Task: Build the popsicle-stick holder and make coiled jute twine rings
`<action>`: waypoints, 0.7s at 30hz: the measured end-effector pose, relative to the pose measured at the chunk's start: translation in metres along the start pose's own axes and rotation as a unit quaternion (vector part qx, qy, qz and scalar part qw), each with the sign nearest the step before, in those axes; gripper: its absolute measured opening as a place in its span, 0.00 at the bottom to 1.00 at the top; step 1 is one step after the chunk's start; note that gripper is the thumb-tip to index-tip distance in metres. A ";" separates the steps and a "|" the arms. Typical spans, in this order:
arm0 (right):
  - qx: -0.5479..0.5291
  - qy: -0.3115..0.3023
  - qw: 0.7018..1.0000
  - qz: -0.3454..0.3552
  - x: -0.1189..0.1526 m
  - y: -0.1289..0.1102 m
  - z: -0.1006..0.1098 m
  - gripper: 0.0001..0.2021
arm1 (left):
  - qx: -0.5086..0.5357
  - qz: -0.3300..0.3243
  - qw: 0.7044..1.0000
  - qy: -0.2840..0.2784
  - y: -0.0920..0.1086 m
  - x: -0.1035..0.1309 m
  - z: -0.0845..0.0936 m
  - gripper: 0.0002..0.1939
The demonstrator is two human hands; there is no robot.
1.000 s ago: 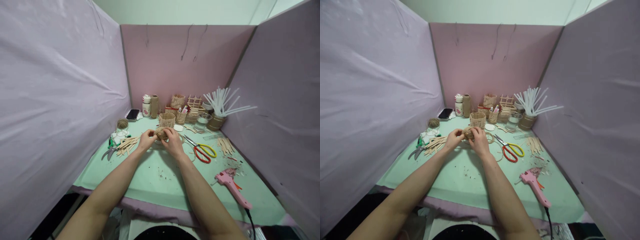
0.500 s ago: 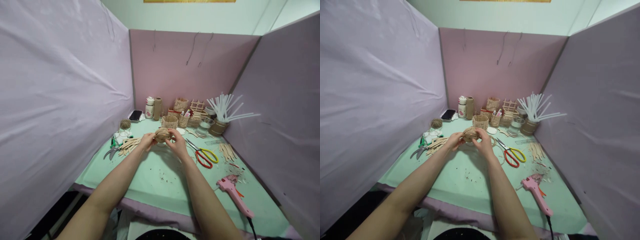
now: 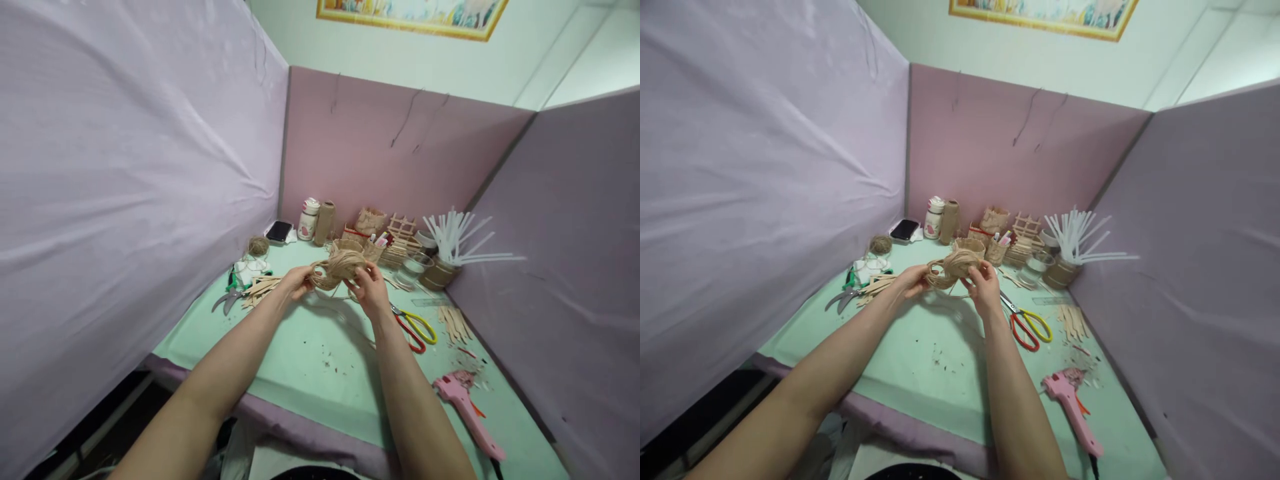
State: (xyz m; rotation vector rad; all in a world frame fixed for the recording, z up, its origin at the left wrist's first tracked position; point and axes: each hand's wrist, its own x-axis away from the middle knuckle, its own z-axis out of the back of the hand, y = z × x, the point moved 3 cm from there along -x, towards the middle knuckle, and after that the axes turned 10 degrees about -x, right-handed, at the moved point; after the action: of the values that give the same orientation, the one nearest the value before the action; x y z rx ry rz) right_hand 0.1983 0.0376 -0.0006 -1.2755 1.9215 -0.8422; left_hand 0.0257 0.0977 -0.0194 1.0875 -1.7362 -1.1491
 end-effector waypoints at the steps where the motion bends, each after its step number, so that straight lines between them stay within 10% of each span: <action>1: -0.020 0.024 1.000 -0.004 -0.006 -0.003 -0.002 0.17 | -0.007 0.005 1.000 0.016 0.000 0.000 0.003 0.06; 10: 0.016 0.045 0.998 0.030 -0.097 -0.025 -0.078 0.16 | -0.180 -0.088 0.978 0.054 -0.001 0.018 -0.013 0.07; 16: 0.213 0.045 0.974 -0.060 -0.154 0.030 -0.124 0.19 | 0.039 0.046 0.998 0.030 -0.023 0.008 -0.023 0.07; 21: 0.310 -0.003 0.950 -0.034 -0.157 0.069 -0.134 0.20 | -0.085 0.016 0.994 0.066 -0.035 -0.004 -0.010 0.09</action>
State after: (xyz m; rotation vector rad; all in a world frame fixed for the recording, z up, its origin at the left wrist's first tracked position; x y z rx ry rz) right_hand 0.1013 0.2264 0.0477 -0.9498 1.4323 -1.3419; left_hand 0.0443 0.0910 -0.0503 1.0050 -1.5202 -1.1564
